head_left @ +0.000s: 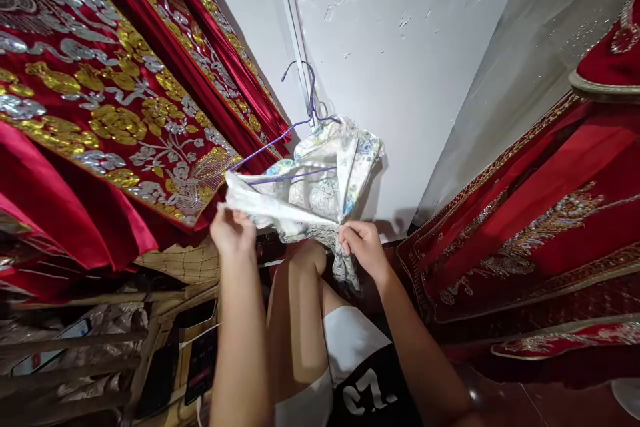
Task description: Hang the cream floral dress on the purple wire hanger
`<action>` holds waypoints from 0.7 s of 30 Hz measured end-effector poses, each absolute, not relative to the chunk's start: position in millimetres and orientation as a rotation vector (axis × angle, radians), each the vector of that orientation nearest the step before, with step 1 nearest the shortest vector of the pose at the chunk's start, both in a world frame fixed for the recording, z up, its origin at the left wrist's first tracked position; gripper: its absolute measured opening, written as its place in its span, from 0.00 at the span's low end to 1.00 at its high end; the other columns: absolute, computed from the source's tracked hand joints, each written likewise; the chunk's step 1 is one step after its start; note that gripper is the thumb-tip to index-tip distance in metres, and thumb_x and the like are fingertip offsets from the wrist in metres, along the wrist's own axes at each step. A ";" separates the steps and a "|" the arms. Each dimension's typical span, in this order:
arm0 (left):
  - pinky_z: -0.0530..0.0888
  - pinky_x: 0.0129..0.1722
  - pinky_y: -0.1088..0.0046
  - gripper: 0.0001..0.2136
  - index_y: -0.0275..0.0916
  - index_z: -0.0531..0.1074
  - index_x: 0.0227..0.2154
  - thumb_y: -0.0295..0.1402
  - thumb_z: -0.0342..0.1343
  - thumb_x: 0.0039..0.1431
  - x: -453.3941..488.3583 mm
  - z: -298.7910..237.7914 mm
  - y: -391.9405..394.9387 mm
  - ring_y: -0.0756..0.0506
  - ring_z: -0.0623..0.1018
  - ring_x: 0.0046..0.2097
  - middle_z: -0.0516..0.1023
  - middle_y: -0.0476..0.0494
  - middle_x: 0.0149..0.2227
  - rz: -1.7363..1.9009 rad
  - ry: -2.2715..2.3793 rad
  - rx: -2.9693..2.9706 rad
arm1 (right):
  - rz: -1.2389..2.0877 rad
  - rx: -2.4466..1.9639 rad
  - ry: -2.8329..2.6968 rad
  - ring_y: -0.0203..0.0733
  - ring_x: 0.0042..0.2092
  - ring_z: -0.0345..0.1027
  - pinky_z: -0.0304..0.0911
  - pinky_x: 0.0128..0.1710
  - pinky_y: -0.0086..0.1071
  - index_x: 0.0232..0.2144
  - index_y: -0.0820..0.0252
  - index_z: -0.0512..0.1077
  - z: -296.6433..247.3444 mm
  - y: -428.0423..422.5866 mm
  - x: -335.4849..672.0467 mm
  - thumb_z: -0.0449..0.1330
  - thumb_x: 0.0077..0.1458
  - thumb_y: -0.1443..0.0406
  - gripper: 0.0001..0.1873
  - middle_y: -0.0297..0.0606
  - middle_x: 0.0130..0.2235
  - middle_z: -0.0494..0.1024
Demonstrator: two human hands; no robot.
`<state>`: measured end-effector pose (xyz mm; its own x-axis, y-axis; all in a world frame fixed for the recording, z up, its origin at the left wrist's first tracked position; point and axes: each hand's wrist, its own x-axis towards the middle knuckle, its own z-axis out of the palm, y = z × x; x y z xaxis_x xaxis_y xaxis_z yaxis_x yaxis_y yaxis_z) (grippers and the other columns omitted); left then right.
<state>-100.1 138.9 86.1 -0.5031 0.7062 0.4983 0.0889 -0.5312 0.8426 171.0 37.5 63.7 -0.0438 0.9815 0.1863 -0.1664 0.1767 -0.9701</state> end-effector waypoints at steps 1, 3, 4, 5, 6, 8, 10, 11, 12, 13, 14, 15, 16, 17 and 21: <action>0.77 0.36 0.69 0.17 0.41 0.66 0.26 0.43 0.45 0.69 -88.2 62.6 124.7 0.47 0.78 0.31 0.72 0.47 0.23 2.067 1.212 1.189 | 1.198 -0.936 -1.161 0.33 0.19 0.57 0.54 0.23 0.28 0.18 0.57 0.69 59.7 28.0 168.8 0.57 0.54 0.61 0.14 0.28 0.15 0.65; 0.78 0.41 0.65 0.17 0.39 0.70 0.29 0.43 0.45 0.67 -56.7 19.3 95.2 0.43 0.81 0.39 0.78 0.41 0.29 2.031 1.192 1.027 | 1.221 -0.977 -1.075 0.33 0.18 0.56 0.52 0.21 0.28 0.18 0.57 0.68 47.7 12.5 170.9 0.57 0.54 0.60 0.15 0.29 0.15 0.64; 0.78 0.44 0.65 0.15 0.39 0.72 0.31 0.42 0.48 0.66 -40.1 1.8 81.4 0.42 0.82 0.42 0.80 0.40 0.32 1.993 1.129 0.758 | 1.236 -1.005 -1.056 0.33 0.18 0.55 0.51 0.21 0.29 0.18 0.57 0.68 40.2 6.7 175.3 0.57 0.54 0.59 0.16 0.29 0.14 0.64; 0.77 0.48 0.66 0.12 0.38 0.72 0.32 0.40 0.50 0.65 -24.7 -11.6 69.3 0.43 0.82 0.45 0.81 0.40 0.34 1.941 1.066 0.518 | 1.255 -1.033 -1.064 0.33 0.17 0.54 0.50 0.21 0.29 0.17 0.57 0.68 32.4 2.2 181.6 0.57 0.54 0.59 0.16 0.29 0.13 0.63; 0.76 0.50 0.67 0.10 0.39 0.72 0.32 0.38 0.51 0.64 -11.4 -20.3 59.0 0.43 0.82 0.46 0.81 0.40 0.35 1.923 1.018 0.357 | 1.283 -1.060 -1.103 0.33 0.17 0.53 0.50 0.21 0.29 0.17 0.57 0.68 24.7 -1.0 188.9 0.58 0.54 0.59 0.17 0.28 0.13 0.63; 0.75 0.53 0.70 0.07 0.39 0.71 0.31 0.35 0.54 0.63 8.3 -23.1 44.9 0.45 0.81 0.47 0.81 0.43 0.35 1.873 0.882 0.204 | 1.377 -1.112 -1.256 0.33 0.17 0.52 0.49 0.21 0.29 0.16 0.58 0.69 11.4 -3.9 203.0 0.58 0.55 0.61 0.17 0.29 0.12 0.62; 0.74 0.54 0.69 0.07 0.40 0.69 0.30 0.35 0.57 0.62 20.7 -10.3 36.7 0.45 0.80 0.46 0.80 0.44 0.35 1.824 0.745 0.240 | 1.440 -1.182 -1.398 0.34 0.18 0.53 0.50 0.22 0.30 0.18 0.59 0.72 1.8 -2.6 211.0 0.58 0.57 0.61 0.18 0.30 0.13 0.64; 0.74 0.53 0.68 0.09 0.40 0.68 0.29 0.37 0.59 0.61 25.8 -0.5 33.2 0.45 0.80 0.46 0.79 0.44 0.36 1.799 0.685 0.290 | 1.418 -1.224 -1.414 0.35 0.19 0.55 0.52 0.22 0.30 0.19 0.59 0.73 -1.4 -0.7 211.7 0.58 0.58 0.60 0.17 0.30 0.14 0.66; 0.75 0.52 0.68 0.11 0.39 0.67 0.29 0.38 0.61 0.60 30.8 9.9 29.4 0.45 0.79 0.44 0.78 0.44 0.36 1.777 0.640 0.349 | 1.357 -1.259 -1.393 0.36 0.21 0.58 0.54 0.24 0.31 0.22 0.59 0.74 -3.6 1.8 210.3 0.58 0.59 0.58 0.17 0.32 0.17 0.69; 0.75 0.50 0.69 0.13 0.39 0.67 0.28 0.40 0.63 0.59 36.2 20.2 24.6 0.46 0.79 0.42 0.77 0.45 0.35 1.754 0.618 0.420 | 1.278 -1.278 -1.352 0.38 0.24 0.62 0.58 0.26 0.31 0.24 0.58 0.75 -4.5 4.8 207.4 0.59 0.60 0.56 0.16 0.33 0.20 0.72; 0.75 0.46 0.70 0.15 0.39 0.67 0.28 0.42 0.65 0.58 41.9 29.6 19.0 0.47 0.77 0.39 0.75 0.46 0.34 1.718 0.622 0.507 | 1.209 -1.273 -1.304 0.40 0.28 0.66 0.61 0.30 0.32 0.27 0.58 0.76 -4.1 8.0 203.7 0.59 0.61 0.54 0.17 0.35 0.24 0.75; 0.74 0.42 0.73 0.16 0.39 0.68 0.29 0.44 0.65 0.59 47.7 37.7 12.8 0.48 0.75 0.36 0.73 0.48 0.32 1.679 0.649 0.609 | 1.176 -1.244 -1.257 0.42 0.33 0.69 0.64 0.34 0.33 0.29 0.57 0.77 -2.1 11.2 200.0 0.59 0.61 0.51 0.18 0.36 0.28 0.77; 0.73 0.37 0.75 0.17 0.38 0.69 0.29 0.46 0.64 0.60 53.3 44.7 6.4 0.50 0.72 0.33 0.71 0.49 0.31 1.636 0.696 0.726 | 1.198 -1.198 -1.222 0.44 0.37 0.71 0.66 0.38 0.34 0.31 0.57 0.77 1.5 14.3 196.9 0.58 0.62 0.47 0.21 0.38 0.31 0.79; 0.71 0.35 0.76 0.17 0.38 0.70 0.30 0.47 0.63 0.61 58.0 50.6 0.5 0.50 0.70 0.32 0.69 0.49 0.29 1.591 0.759 0.858 | 1.267 -1.140 -1.196 0.46 0.40 0.73 0.67 0.42 0.36 0.33 0.57 0.78 6.6 17.2 194.8 0.56 0.62 0.43 0.25 0.39 0.34 0.80; 0.71 0.40 0.73 0.14 0.40 0.74 0.34 0.45 0.57 0.68 61.2 70.5 -6.0 0.47 0.73 0.36 0.73 0.47 0.33 1.565 0.980 1.374 | 1.635 -0.880 -1.243 0.50 0.46 0.75 0.69 0.47 0.39 0.40 0.57 0.79 40.0 27.4 199.4 0.46 0.63 0.36 0.36 0.42 0.38 0.81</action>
<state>61.2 -6.0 70.5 -0.0733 0.9300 0.3602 -0.0823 -0.3656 0.9271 199.4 27.4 40.0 -0.3654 0.9305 -0.0276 -0.2220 -0.1159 -0.9681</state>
